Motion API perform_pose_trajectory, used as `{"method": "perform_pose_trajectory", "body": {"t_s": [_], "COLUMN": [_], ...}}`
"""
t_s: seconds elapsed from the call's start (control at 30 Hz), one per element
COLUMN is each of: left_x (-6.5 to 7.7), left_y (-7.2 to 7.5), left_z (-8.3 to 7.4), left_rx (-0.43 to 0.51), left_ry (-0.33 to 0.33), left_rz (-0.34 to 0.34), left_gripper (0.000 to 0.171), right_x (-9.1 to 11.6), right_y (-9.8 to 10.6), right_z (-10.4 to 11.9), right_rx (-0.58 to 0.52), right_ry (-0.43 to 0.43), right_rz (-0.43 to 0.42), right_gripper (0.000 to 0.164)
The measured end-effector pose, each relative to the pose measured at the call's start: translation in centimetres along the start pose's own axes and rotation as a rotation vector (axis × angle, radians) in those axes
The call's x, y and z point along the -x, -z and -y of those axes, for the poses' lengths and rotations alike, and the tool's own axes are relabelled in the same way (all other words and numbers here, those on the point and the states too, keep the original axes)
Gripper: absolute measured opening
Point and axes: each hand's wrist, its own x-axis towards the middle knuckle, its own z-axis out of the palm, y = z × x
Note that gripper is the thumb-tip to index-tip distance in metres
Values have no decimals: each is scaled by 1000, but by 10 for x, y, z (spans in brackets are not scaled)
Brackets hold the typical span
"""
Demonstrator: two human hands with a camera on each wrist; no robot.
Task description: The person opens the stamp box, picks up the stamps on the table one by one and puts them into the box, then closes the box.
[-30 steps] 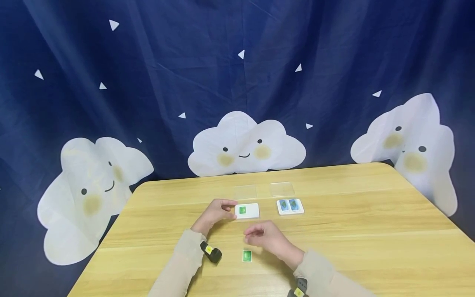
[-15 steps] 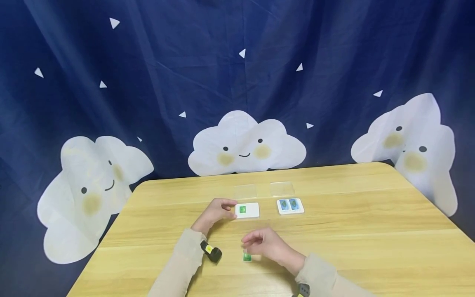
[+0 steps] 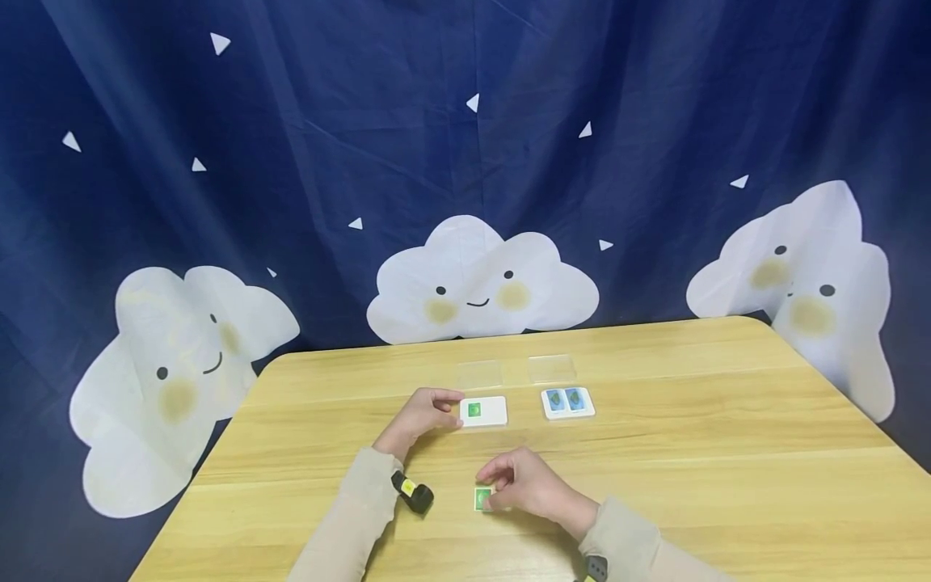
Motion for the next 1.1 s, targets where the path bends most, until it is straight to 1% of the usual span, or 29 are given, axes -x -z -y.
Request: {"method": "perform_pose_trajectory", "body": {"t_s": [0.17, 0.37, 0.6, 0.73, 0.93, 1.1], "left_x": [1, 1, 1, 2, 3, 3], "left_y": [0, 0, -1, -1, 0, 0], "left_z": [-1, 0, -2, -3, -4, -4], "left_rx": [10, 7, 18, 28, 24, 28], "left_ry": [4, 3, -8, -6, 2, 1], "left_rz": [1, 8, 8, 8, 9, 11], "left_gripper": [47, 47, 46, 47, 47, 47], "right_x": [0, 1, 0, -1, -1, -1], "right_y": [0, 0, -1, -3, -5, -7], "right_z": [-1, -5, -8, -8, -6, -4], "right_rx": [58, 101, 181, 210, 228, 219], "right_ry": [12, 19, 71, 76, 68, 62], "right_rz": [-4, -14, -31, -41, -56, -61], "right_gripper": [27, 25, 21, 19, 19, 21]}}
